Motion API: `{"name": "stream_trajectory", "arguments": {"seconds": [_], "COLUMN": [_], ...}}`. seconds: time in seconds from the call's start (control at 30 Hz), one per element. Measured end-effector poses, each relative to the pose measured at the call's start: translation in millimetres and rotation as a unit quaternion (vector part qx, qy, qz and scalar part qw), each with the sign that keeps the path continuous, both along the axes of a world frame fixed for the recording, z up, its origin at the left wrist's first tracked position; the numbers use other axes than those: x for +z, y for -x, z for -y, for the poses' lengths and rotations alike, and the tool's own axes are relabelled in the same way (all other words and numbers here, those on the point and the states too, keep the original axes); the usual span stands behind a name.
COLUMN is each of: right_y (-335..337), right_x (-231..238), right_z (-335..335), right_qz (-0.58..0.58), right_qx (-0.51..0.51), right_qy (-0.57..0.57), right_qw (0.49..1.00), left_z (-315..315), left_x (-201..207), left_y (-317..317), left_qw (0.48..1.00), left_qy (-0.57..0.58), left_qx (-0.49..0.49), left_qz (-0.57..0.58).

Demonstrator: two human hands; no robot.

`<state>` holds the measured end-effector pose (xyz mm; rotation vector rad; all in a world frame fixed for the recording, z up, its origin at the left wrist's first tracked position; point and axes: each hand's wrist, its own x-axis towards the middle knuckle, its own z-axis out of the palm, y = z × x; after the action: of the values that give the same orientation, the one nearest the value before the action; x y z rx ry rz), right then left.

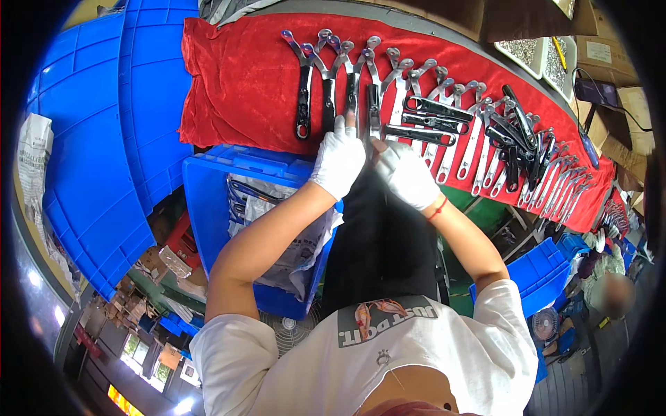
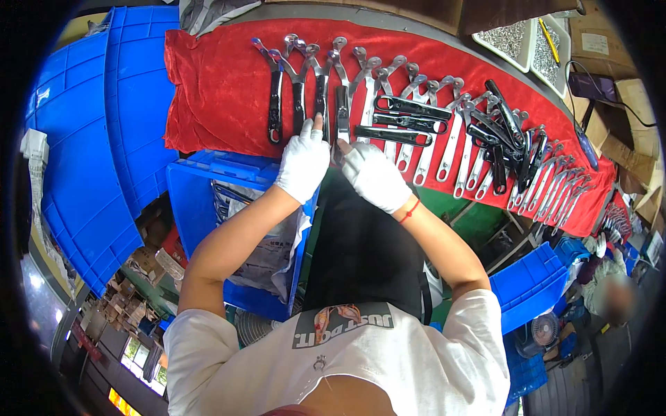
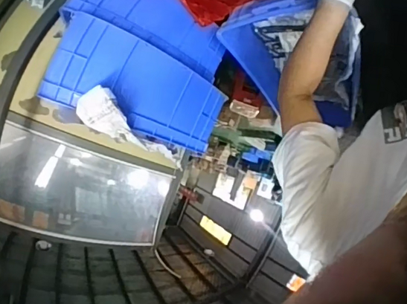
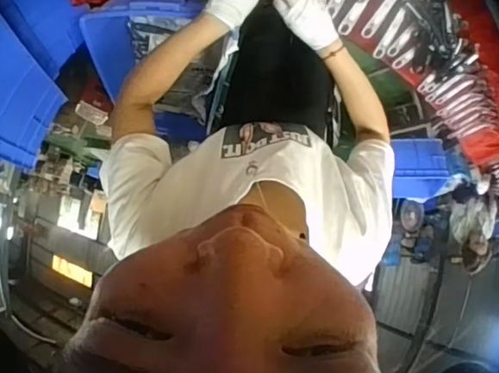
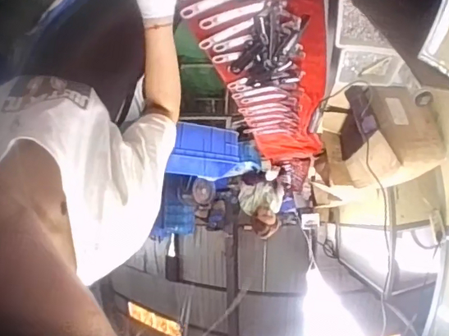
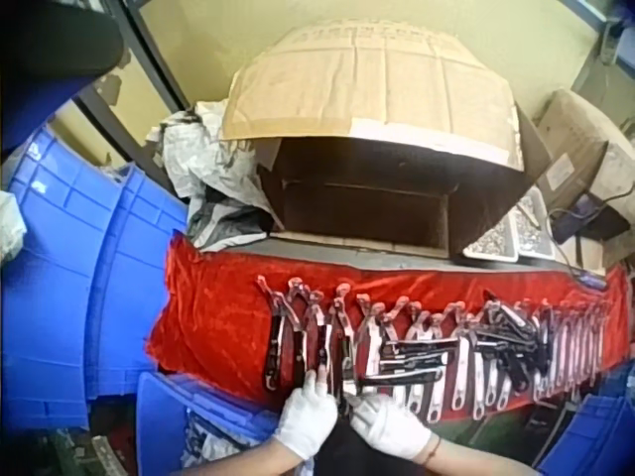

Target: Assembling adjustable wrenches by fitting the internal gear mechanisms into the metal handles.

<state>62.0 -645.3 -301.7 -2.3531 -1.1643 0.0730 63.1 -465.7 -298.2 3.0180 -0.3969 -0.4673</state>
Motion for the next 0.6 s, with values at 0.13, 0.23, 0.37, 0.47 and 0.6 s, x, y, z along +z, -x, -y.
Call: {"name": "stream_trajectory", "arguments": {"seconds": [0.13, 0.23, 0.37, 0.47, 0.6], "right_y": [11, 15, 15, 15, 21], "right_x": [-16, -21, -23, -23, -19], "right_z": [-15, -20, -22, -24, -27], "right_qz": [0.015, -0.031, -0.007, -0.008, -0.005], "right_qx": [-0.032, -0.077, -0.041, -0.05, -0.082], "right_qy": [0.053, 0.069, 0.08, 0.084, 0.082], "right_qw": [0.998, 0.994, 0.996, 0.995, 0.993], "left_z": [2, 6, 5, 3, -7], "left_x": [-1, -6, -8, -6, -7], "left_y": [-2, -4, -5, -11, -17], "left_qw": [0.996, 0.99, 0.987, 0.984, 0.978], "left_qy": [-0.054, -0.062, -0.078, -0.075, -0.083], "left_qx": [-0.06, -0.128, -0.14, -0.159, -0.191], "left_qz": [0.037, 0.016, 0.011, 0.015, 0.025]}}
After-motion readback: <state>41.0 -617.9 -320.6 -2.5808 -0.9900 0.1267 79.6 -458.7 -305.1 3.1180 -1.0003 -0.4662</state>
